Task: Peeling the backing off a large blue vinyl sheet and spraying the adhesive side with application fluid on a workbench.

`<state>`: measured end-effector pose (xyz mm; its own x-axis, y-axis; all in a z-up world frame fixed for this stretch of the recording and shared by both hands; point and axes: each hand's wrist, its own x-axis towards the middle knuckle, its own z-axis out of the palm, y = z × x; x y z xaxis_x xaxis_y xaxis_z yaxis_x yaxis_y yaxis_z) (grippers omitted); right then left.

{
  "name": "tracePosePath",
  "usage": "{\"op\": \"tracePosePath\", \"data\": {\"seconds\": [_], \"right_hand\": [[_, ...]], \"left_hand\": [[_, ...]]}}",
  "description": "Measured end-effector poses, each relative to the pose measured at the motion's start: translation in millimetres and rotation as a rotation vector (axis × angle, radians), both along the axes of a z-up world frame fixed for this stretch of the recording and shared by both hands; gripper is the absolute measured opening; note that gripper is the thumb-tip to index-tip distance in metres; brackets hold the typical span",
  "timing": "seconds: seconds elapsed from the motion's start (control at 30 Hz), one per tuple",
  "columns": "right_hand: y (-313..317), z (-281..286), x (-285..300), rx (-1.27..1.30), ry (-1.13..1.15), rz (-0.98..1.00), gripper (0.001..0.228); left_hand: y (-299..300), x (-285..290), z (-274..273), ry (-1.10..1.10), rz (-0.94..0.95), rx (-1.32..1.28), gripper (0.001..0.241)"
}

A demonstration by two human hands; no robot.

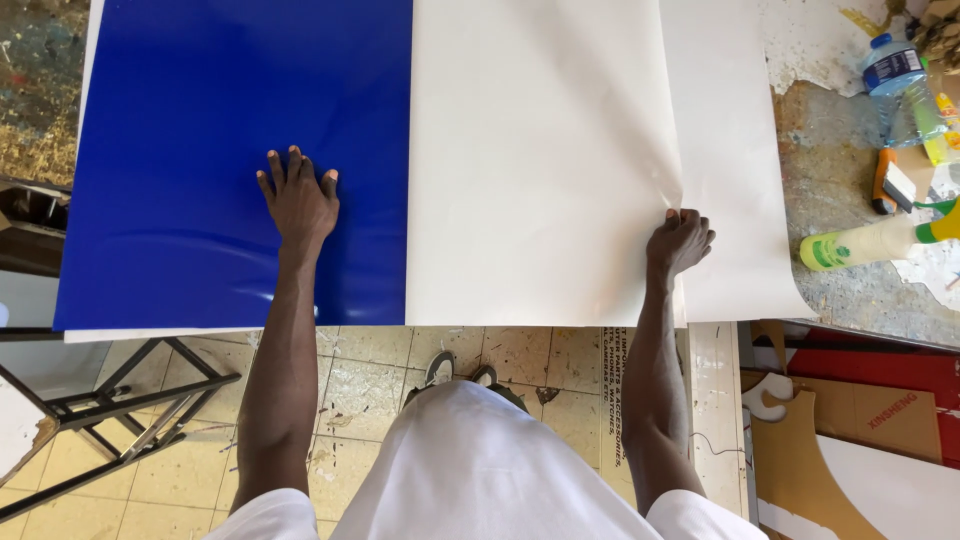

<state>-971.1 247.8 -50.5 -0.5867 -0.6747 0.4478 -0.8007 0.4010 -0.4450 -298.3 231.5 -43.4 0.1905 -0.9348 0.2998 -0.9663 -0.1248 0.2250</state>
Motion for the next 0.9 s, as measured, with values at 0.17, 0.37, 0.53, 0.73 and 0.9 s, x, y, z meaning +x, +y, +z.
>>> {"op": "tracePosePath", "data": {"seconds": [0.17,0.37,0.53,0.73,0.9], "right_hand": [[5.1,2.0,12.2,-0.001,0.066,-0.03,0.014],[8.2,13.9,23.2,0.032,0.129,-0.029,0.033],[15.4,55.8,130.6,-0.183,0.001,0.269,0.055],[40.9,67.5,303.3,0.022,-0.065,0.75,0.057],[43.1,49.9,290.1,0.326,-0.109,0.684,0.075]], "left_hand": [[5.8,-42.2,35.7,-0.087,-0.072,-0.168,0.062],[29.2,-106.4,49.8,0.152,-0.36,0.118,0.054],[32.1,-103.7,56.1,0.178,-0.309,0.235,0.058],[37.0,-101.9,54.5,0.161,-0.35,0.21,0.057],[40.2,-95.8,54.6,0.13,-0.322,0.161,0.048]]}}
